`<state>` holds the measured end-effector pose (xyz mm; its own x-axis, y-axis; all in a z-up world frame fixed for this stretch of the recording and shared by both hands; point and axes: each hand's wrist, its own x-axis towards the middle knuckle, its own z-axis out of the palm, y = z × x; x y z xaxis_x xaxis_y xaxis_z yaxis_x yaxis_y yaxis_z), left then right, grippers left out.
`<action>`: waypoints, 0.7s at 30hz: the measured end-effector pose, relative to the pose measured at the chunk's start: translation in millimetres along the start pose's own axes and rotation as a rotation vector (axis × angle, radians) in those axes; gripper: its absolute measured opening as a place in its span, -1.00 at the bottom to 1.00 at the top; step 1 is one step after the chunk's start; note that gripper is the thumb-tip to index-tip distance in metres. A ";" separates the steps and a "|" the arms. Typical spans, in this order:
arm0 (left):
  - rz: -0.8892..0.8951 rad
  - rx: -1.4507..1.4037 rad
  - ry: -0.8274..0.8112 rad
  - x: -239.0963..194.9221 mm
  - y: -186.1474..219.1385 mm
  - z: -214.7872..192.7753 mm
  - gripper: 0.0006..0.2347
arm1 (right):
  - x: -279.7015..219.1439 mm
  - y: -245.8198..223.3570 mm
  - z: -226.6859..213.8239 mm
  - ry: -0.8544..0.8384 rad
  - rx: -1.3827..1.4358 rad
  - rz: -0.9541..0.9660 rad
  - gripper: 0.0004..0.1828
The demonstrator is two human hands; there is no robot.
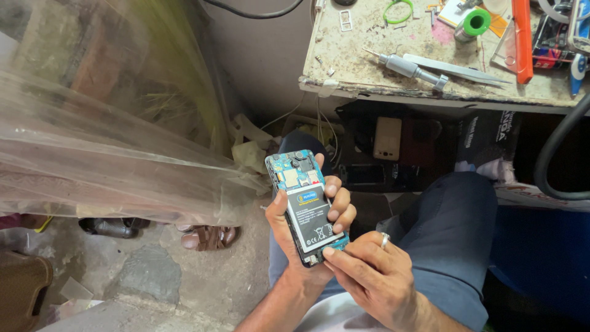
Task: The person applies a small amount of liquid to the motherboard, then installs a new battery into the phone chassis and reconnects the battery connector. The person then attaches the screen assembly and powers on the device to confirm operation.
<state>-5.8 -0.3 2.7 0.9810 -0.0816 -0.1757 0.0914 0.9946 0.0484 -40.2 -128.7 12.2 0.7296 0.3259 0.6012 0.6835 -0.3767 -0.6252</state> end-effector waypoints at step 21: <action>-0.039 -0.001 -0.086 -0.5 0.6 5.1 -0.38 | -8.9 10.3 -18.2 0.066 0.070 0.129 -0.49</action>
<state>-5.4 0.0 7.9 0.9878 -0.1257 -0.0923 0.1300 0.9906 0.0422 -40.1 -151.3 9.4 0.8100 0.2200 0.5436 0.5857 -0.3499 -0.7311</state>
